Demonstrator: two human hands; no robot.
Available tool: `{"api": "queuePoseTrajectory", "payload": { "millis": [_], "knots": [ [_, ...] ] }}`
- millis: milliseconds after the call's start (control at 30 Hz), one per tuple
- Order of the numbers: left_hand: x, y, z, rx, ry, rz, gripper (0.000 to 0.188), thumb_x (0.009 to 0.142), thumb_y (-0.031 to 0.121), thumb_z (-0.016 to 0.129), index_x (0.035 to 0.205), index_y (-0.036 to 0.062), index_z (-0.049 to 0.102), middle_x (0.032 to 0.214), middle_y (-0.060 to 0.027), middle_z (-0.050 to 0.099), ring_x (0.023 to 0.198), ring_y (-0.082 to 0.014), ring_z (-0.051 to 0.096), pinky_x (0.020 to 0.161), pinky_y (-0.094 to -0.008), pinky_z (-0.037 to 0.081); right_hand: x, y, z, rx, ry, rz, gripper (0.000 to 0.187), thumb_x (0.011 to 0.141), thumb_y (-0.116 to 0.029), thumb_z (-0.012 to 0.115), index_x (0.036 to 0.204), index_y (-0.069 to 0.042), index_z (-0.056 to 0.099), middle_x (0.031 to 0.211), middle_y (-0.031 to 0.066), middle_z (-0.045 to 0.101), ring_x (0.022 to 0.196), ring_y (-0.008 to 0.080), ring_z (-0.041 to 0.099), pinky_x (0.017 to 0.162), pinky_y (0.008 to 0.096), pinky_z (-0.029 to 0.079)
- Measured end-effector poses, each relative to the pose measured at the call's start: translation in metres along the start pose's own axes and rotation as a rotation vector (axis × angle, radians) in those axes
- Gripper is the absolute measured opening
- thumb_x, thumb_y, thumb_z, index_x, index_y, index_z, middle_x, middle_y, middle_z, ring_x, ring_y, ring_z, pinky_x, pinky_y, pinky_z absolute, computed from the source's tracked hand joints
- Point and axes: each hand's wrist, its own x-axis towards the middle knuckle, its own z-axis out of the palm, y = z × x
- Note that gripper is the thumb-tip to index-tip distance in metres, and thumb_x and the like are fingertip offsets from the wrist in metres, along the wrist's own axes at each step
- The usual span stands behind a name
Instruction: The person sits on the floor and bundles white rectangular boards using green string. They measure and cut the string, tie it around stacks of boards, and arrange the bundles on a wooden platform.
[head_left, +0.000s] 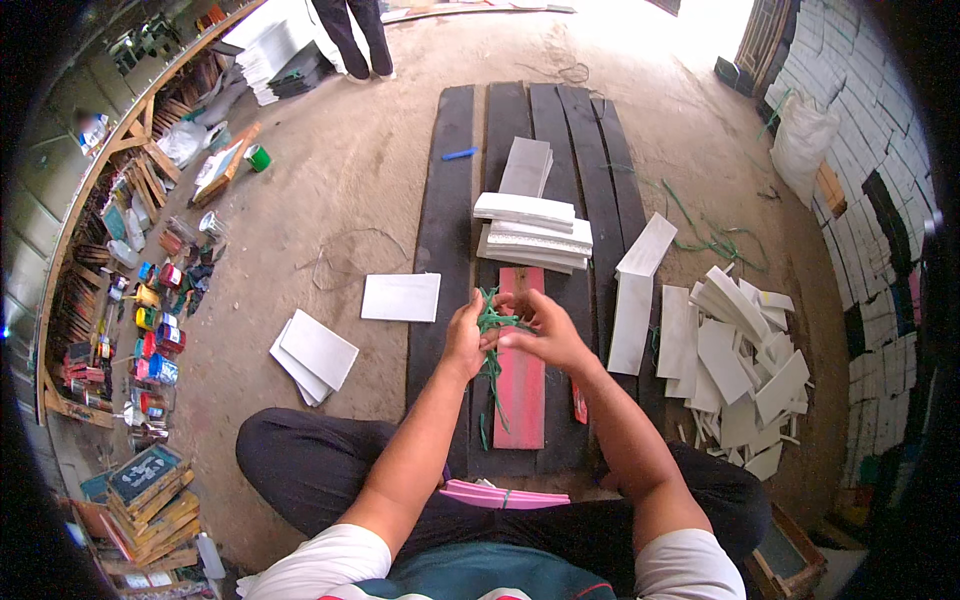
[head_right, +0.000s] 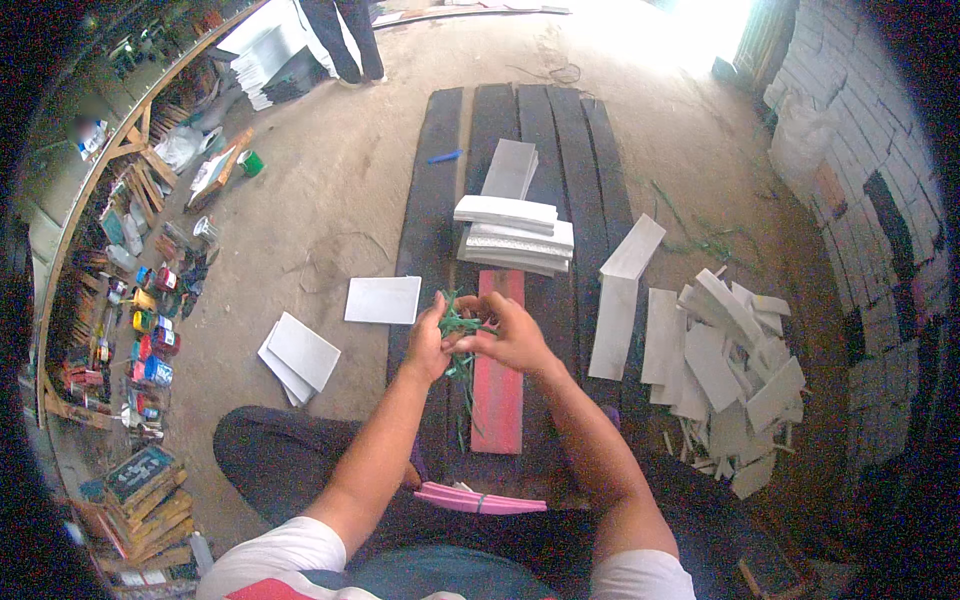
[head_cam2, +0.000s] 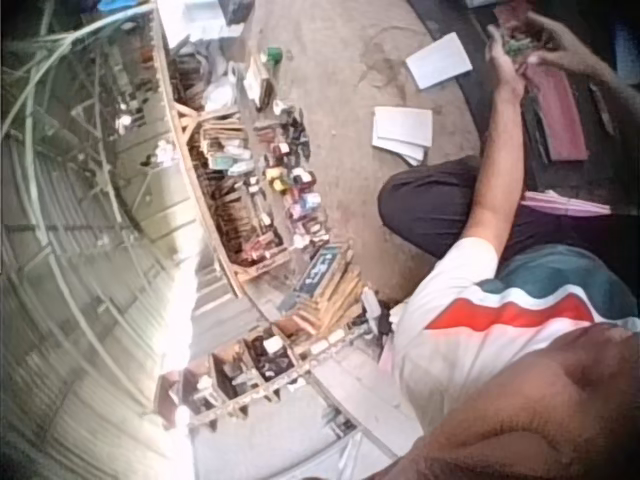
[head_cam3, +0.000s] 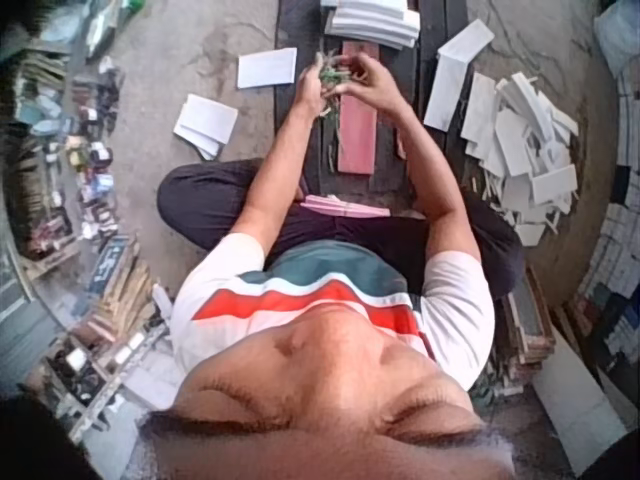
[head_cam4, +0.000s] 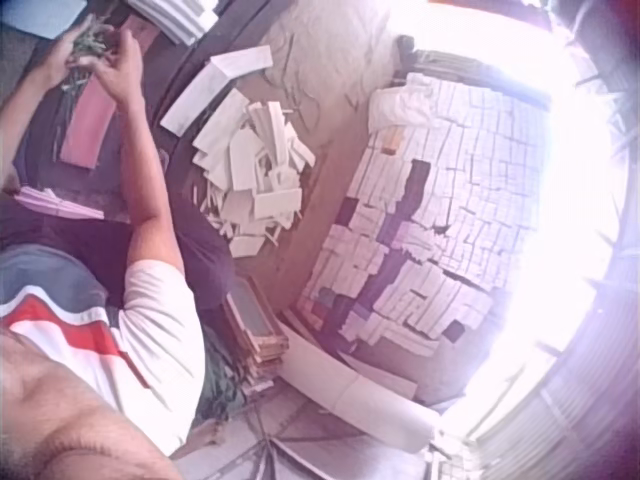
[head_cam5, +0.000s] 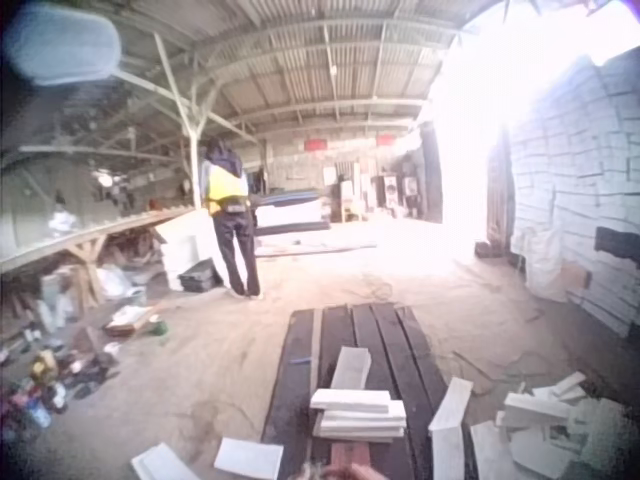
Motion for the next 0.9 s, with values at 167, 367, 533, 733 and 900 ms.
{"api": "queuePoseTrajectory", "payload": {
  "millis": [167,367,533,733,900],
  "knots": [
    [-0.012,0.018,0.005,0.247,0.11,0.25,0.052,0.099,0.047,0.06,0.139,0.0144,0.058,0.109,0.0,0.053,0.059,-0.0019,0.039,0.051,-0.0176,0.03,0.011,0.013,-0.002,0.041,-0.059,0.292,0.025,0.086,-0.019,0.08,0.096,0.001,0.069,0.077,0.0116,0.069,0.071,0.0147,0.061,0.065,0.0339,0.051],
    [-0.02,0.032,-0.015,0.611,0.013,0.508,0.054,0.081,0.016,0.083,0.132,0.0168,0.065,0.107,-0.0013,0.049,0.072,-0.0059,0.045,0.067,-0.0232,0.044,0.026,-0.015,-0.047,-0.086,0.022,0.279,0.018,0.092,-0.014,0.076,0.091,0.004,0.071,0.079,0.0029,0.068,0.07,0.0073,0.055,0.061,0.0261,0.044],
    [-0.021,0.046,-0.023,0.811,0.018,0.481,0.017,0.09,0.02,0.079,0.098,0.0049,0.08,0.083,-0.0009,0.07,0.078,-0.0097,0.06,0.069,-0.0265,0.047,0.03,-0.003,-0.074,0.02,0.192,0.273,0.024,0.099,-0.022,0.069,0.092,0.0,0.072,0.072,-0.0016,0.062,0.062,0.0045,0.049,0.055,0.0232,0.037],
    [-0.026,0.052,-0.036,0.611,-0.131,0.358,0.026,0.098,0.028,0.071,0.099,0.0027,0.079,0.07,0.0024,0.065,0.065,-0.0053,0.054,0.06,-0.0237,0.043,0.03,-0.033,-0.091,0.371,0.248,0.465,0.026,0.098,-0.026,0.068,0.097,0.0,0.071,0.073,-0.005,0.057,0.064,0.0046,0.047,0.054,0.025,0.031],
    [-0.034,0.058,-0.018,0.483,-0.148,0.266,0.029,0.103,0.03,0.063,0.102,0.0047,0.076,0.069,0.0049,0.06,0.06,-0.0021,0.046,0.054,-0.0198,0.037,0.032,-0.038,-0.076,-0.527,0.503,-0.043,0.024,0.084,-0.016,0.077,0.101,-0.002,0.069,0.087,0.0069,0.066,0.078,0.0239,0.06,0.069,0.0393,0.044]
  ]
}}
